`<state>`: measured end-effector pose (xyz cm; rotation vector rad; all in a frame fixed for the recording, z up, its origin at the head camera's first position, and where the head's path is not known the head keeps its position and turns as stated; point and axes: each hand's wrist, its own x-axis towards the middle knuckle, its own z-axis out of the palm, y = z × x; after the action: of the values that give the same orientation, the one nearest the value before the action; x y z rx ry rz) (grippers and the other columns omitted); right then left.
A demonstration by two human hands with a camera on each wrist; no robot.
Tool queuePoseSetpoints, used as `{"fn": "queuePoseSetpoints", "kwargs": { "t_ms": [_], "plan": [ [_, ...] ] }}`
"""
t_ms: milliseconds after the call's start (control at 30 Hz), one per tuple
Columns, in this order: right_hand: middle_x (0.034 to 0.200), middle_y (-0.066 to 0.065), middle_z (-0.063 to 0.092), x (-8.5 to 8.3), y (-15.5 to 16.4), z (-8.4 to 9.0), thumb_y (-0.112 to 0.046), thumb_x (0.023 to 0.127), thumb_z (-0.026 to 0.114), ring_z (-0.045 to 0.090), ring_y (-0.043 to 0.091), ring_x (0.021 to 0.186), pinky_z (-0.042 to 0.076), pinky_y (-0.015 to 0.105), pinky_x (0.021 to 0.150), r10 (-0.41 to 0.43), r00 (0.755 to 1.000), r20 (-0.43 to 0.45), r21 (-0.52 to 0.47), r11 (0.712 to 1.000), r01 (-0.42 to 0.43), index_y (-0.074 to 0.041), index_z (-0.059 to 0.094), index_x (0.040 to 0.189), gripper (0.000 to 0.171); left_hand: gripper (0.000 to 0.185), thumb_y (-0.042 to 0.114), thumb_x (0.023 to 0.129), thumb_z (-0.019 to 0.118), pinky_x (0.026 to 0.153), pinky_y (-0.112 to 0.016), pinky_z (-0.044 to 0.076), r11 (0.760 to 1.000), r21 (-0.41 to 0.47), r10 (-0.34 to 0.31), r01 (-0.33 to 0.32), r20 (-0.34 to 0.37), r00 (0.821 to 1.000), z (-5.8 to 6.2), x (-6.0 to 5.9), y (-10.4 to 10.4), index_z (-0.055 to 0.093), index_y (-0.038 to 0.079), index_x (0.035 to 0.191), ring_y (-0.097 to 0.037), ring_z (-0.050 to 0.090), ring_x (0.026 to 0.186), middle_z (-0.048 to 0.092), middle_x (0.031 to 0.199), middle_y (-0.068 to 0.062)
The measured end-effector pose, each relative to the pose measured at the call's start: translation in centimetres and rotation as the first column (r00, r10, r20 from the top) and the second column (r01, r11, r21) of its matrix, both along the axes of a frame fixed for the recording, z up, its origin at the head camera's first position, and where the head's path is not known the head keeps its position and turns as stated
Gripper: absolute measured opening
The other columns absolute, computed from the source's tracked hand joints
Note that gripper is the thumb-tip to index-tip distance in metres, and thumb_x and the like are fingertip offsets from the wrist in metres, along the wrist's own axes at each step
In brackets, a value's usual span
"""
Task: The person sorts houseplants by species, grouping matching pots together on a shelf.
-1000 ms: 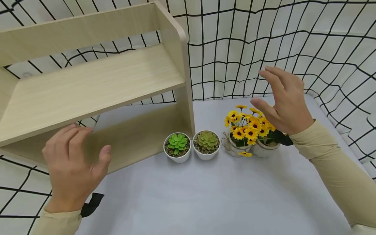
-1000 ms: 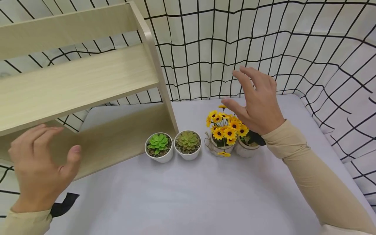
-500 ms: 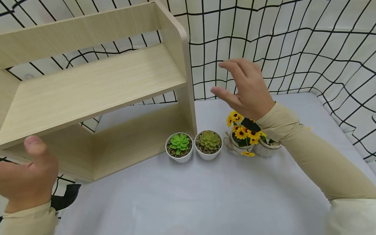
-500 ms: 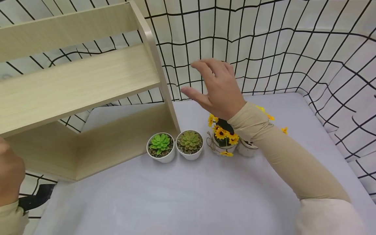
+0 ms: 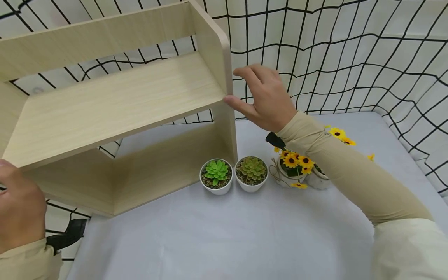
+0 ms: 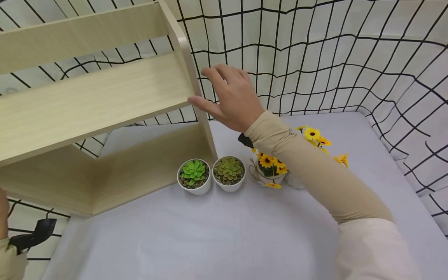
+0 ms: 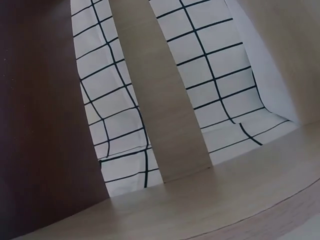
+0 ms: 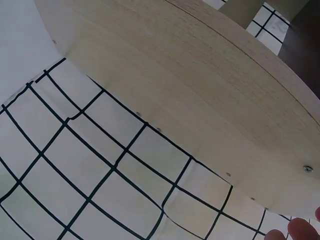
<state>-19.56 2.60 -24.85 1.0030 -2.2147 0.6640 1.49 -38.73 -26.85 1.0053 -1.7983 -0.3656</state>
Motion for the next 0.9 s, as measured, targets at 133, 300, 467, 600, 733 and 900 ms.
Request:
{"fn": "queuePoseSetpoints", "kwargs": {
  "t_ms": [133,300,467,600,733,900],
  "plan": [
    [0.118,0.018,0.067,-0.3,-1.1,-0.1,-0.048,0.094,0.068,0.063,0.032,0.105,0.048,0.053,0.096,0.001,1.000,0.000,-0.007,1.000,-0.001,-0.001,0.061,0.130,0.060,0.049,0.060,0.099,0.043,0.095,-0.006,0.034,0.990,0.140,0.014,-0.018,0.029,0.999,0.3,-0.1,-0.2,0.071,0.034,0.129,-0.010,0.066,0.125,0.072,0.135,0.000],
    [0.112,0.017,0.067,-0.5,-1.9,-0.4,-0.049,0.095,0.067,0.063,0.031,0.098,0.049,0.050,0.087,-0.008,1.000,-0.010,-0.007,1.000,0.008,0.000,0.061,0.126,0.059,0.053,0.055,0.101,0.039,0.107,-0.014,0.038,0.980,0.199,-0.031,0.023,0.037,0.999,0.5,-0.2,-0.4,0.067,0.026,0.135,-0.010,0.062,0.132,0.067,0.141,-0.005],
    [0.110,0.018,0.068,-0.7,-2.3,-0.6,-0.049,0.095,0.067,0.064,0.032,0.091,0.053,0.047,0.082,-0.020,0.999,-0.041,-0.003,1.000,0.020,0.001,0.061,0.126,0.059,0.050,0.052,0.102,0.038,0.100,-0.010,0.038,0.987,0.159,-0.046,0.038,0.042,0.998,0.3,-0.4,-0.6,0.069,0.027,0.133,-0.011,0.065,0.127,0.069,0.138,-0.009],
    [0.106,0.018,0.068,-0.8,-2.8,-0.5,-0.049,0.096,0.063,0.062,0.031,0.083,0.052,0.044,0.075,-0.041,0.997,-0.058,-0.008,0.999,0.041,0.001,0.062,0.122,0.056,0.048,0.047,0.103,0.034,0.097,-0.005,0.034,0.979,0.175,-0.119,0.104,0.077,0.990,0.5,-0.2,-0.9,0.061,0.036,0.140,0.007,0.058,0.120,0.066,0.144,-0.003],
    [0.098,0.016,0.067,-1.0,-3.3,-0.4,-0.043,0.100,0.056,0.059,0.030,0.078,0.050,0.042,0.070,-0.057,0.997,-0.058,-0.026,0.998,0.055,0.001,0.063,0.119,0.048,0.046,0.044,0.103,0.032,0.079,-0.004,0.028,0.984,0.144,-0.116,0.101,0.102,0.988,0.4,-0.3,-1.3,0.063,0.031,0.135,0.018,0.053,0.109,0.067,0.140,-0.010],
    [0.086,0.016,0.064,-1.2,-3.4,-0.3,-0.031,0.101,0.051,0.057,0.031,0.076,0.049,0.041,0.069,-0.077,0.985,-0.152,-0.028,0.997,0.074,0.003,0.063,0.105,0.037,0.048,0.035,0.104,0.031,0.061,-0.011,0.015,0.990,-0.037,-0.129,0.135,0.140,0.982,0.2,-0.4,-1.4,0.067,0.004,0.112,0.011,0.041,0.077,0.069,0.116,-0.027]
  ]
}}
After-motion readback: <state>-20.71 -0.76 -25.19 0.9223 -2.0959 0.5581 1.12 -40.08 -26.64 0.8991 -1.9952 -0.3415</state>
